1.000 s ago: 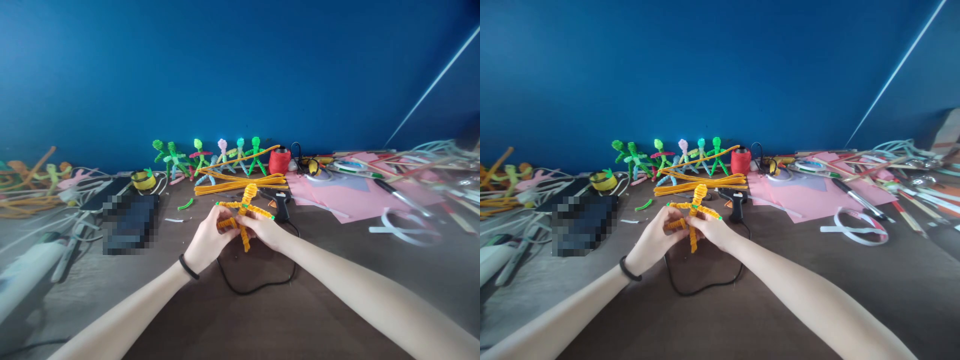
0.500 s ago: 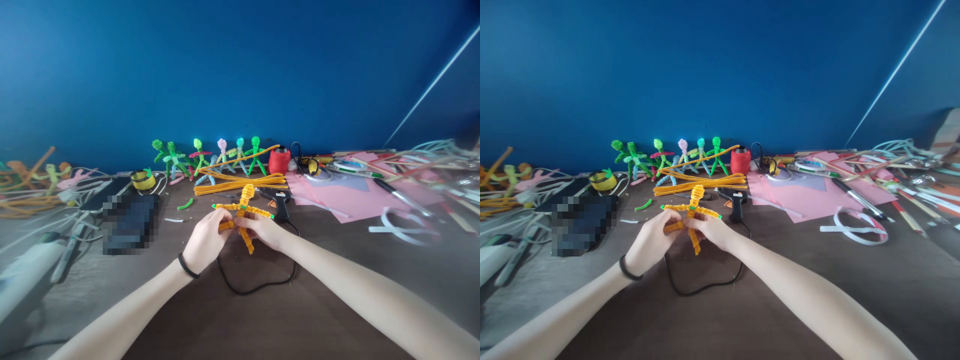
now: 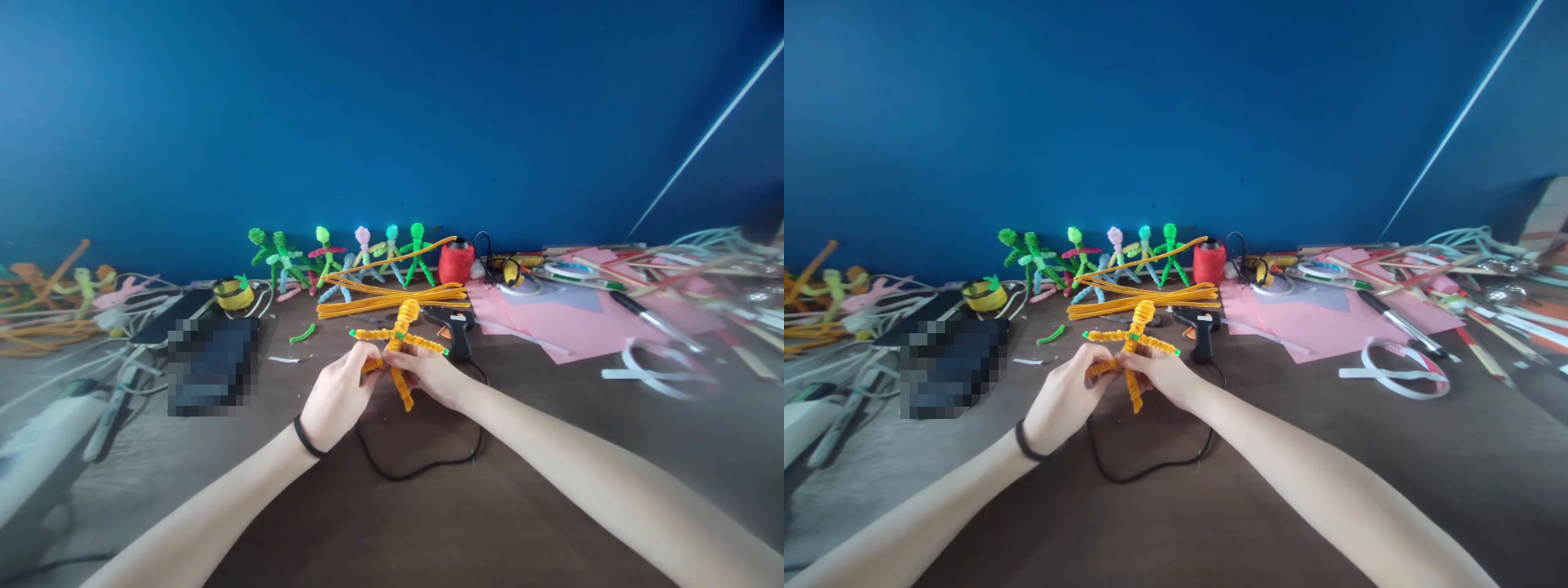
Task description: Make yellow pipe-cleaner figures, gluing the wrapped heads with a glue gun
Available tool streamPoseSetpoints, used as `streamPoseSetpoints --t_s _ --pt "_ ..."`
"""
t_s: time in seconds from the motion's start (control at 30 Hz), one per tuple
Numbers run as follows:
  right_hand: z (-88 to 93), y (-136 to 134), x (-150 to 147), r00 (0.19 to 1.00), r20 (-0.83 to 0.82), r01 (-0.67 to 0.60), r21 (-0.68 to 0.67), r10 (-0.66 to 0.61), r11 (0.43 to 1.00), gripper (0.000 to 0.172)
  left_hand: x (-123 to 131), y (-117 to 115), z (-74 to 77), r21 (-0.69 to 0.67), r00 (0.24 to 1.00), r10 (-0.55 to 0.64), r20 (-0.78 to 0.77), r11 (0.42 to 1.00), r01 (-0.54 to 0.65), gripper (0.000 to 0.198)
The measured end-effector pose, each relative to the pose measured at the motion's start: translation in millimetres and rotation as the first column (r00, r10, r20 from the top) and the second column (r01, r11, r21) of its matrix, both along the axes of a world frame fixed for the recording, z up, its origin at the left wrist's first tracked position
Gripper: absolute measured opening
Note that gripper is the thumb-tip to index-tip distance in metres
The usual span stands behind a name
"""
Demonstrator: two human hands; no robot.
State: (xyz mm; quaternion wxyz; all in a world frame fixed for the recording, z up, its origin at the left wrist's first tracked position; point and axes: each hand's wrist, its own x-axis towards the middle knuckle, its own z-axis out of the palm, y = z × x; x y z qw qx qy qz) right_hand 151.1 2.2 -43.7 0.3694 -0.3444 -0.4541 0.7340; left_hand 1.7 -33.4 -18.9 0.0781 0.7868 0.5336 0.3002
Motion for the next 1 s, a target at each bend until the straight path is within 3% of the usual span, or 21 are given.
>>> streamPoseSetpoints --t_s 0.2,0.27,0.5,0.83,1.0 --pt "-0.7 0.7 -0.4 1.000 -0.002 0.010 -0.018 -0.010 1.000 0.027 0.2 -0.8 7.1 -0.064 0.991 -0.042 0.129 0.997 0.051 0.001" --pt "0.0 0.6 -0.3 1.000 0.002 0.006 -0.005 -0.006 1.000 0.027 -1.4 -0.3 9.5 -0.111 0.986 -0.059 0.159 0.991 0.077 0.008" --pt "1.0 0.3 0.8 1.000 0.030 0.009 -0.015 -0.009 1.000 0.025 -5.0 5.3 7.9 -0.206 0.947 -0.046 0.319 0.972 0.117 0.005" --pt "-0.2 0.9 0.2 1.000 0.020 -0.004 -0.001 0.004 1.000 0.023 -6.0 5.9 3.9 0.006 0.994 -0.105 0.040 0.995 0.105 0.008" --pt "-0.2 1.0 1.0 1.000 0.021 -0.016 -0.005 0.016 1.000 0.021 -3.7 4.5 3.5 0.003 0.998 -0.048 0.040 0.999 0.048 0.016"
